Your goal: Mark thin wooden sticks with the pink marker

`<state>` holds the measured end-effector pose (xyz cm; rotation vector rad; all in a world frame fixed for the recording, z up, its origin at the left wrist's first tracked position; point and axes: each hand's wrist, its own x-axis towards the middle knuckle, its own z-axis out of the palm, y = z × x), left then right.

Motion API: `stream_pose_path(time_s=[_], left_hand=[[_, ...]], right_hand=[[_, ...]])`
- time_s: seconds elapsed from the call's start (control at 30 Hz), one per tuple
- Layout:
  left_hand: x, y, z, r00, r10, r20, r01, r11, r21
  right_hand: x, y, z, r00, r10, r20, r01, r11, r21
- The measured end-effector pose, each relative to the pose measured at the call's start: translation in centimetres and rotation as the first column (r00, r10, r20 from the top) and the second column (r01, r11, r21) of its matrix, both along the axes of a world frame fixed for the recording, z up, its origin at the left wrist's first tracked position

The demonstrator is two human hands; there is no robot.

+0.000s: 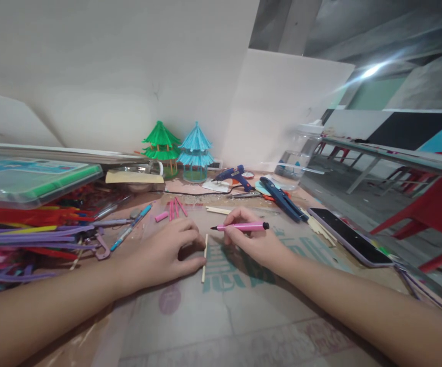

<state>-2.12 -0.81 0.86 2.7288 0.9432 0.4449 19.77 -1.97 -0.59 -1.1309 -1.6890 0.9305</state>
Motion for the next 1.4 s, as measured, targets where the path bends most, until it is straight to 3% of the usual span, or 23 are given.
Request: stream_pose_path(time_s=[0.73,1.13,1.4], left_hand=[[0.16,0.1,0.22,0.996,-0.072,-0.049,0.072,0.997,-0.003],[0.07,0.15,0.18,0.997,-0.071,-0.043,0.071,0.997,-0.003],[0.04,0.12,0.14,0.996,-0.073,-0.049,0.074,0.997,0.004]], right_hand=[[-0.07,0.22,0.15,0.999,0.007,0.031,-0.003,0.993,-0.121],[0.08,0.08,0.12,0.992,0.126,-0.026,-0.128,0.978,-0.164],[-0.06,0.18,0.25,1.0,0.008,0.02,-0.006,0.994,-0.111]])
